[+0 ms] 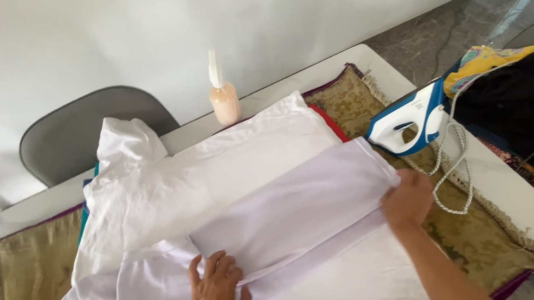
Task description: The person irons a light purple polo shirt on a table, folds it, and places it on a nearby chair. They then iron and fold a white polo shirt, followed by a red polo shirt, stacking each folded item on the chair.
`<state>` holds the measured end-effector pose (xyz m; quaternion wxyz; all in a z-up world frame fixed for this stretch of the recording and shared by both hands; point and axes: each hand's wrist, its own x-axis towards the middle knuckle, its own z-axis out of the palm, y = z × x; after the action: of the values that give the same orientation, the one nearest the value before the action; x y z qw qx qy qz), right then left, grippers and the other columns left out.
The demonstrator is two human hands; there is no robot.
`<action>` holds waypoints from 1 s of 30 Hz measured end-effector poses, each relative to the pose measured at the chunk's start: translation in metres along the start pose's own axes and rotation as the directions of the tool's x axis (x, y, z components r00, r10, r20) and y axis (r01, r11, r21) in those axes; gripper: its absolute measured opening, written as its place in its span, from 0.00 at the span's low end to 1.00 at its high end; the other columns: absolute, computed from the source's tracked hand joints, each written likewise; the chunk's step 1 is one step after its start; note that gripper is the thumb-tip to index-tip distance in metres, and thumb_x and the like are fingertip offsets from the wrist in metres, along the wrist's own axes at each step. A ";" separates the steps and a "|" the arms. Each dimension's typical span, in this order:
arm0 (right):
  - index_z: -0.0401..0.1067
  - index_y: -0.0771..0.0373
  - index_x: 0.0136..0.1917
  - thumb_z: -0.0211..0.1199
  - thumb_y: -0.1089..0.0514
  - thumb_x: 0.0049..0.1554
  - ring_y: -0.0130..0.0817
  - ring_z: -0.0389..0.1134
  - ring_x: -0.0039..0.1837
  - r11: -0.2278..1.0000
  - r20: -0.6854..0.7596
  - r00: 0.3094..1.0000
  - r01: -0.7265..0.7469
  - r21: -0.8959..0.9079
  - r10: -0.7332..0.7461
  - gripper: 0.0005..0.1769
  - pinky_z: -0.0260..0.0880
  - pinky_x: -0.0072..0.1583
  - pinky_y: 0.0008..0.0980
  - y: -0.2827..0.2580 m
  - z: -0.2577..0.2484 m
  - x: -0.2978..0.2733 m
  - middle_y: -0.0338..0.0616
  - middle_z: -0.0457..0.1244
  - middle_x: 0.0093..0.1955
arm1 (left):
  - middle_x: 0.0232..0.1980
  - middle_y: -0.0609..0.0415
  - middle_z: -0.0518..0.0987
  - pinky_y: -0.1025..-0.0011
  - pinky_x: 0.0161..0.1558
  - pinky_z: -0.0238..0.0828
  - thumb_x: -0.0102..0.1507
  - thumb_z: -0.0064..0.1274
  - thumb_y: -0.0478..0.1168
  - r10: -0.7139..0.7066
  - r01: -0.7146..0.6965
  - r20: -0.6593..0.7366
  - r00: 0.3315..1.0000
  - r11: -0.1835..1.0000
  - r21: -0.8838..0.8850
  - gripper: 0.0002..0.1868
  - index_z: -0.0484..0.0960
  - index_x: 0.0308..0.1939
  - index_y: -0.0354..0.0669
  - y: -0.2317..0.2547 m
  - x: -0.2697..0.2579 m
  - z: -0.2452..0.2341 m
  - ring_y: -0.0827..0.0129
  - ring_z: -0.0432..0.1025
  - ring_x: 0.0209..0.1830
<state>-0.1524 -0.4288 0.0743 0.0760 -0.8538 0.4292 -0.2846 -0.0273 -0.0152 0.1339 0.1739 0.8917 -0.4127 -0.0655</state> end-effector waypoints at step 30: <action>0.76 0.56 0.56 0.71 0.36 0.46 0.47 0.72 0.53 0.747 0.500 0.599 0.644 0.164 -0.626 0.31 0.72 0.52 0.46 -0.099 -0.071 0.072 0.46 0.70 0.52 | 0.79 0.35 0.56 0.31 0.72 0.35 0.57 0.54 0.53 -0.520 0.626 -0.576 0.631 0.780 -0.019 0.39 0.67 0.70 0.44 -0.062 -0.069 0.045 0.40 0.46 0.81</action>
<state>-0.0890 -0.4153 0.2001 0.0698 -0.9946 0.0644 -0.0412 -0.0398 0.0622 0.0676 0.1721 0.9675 -0.0423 0.1801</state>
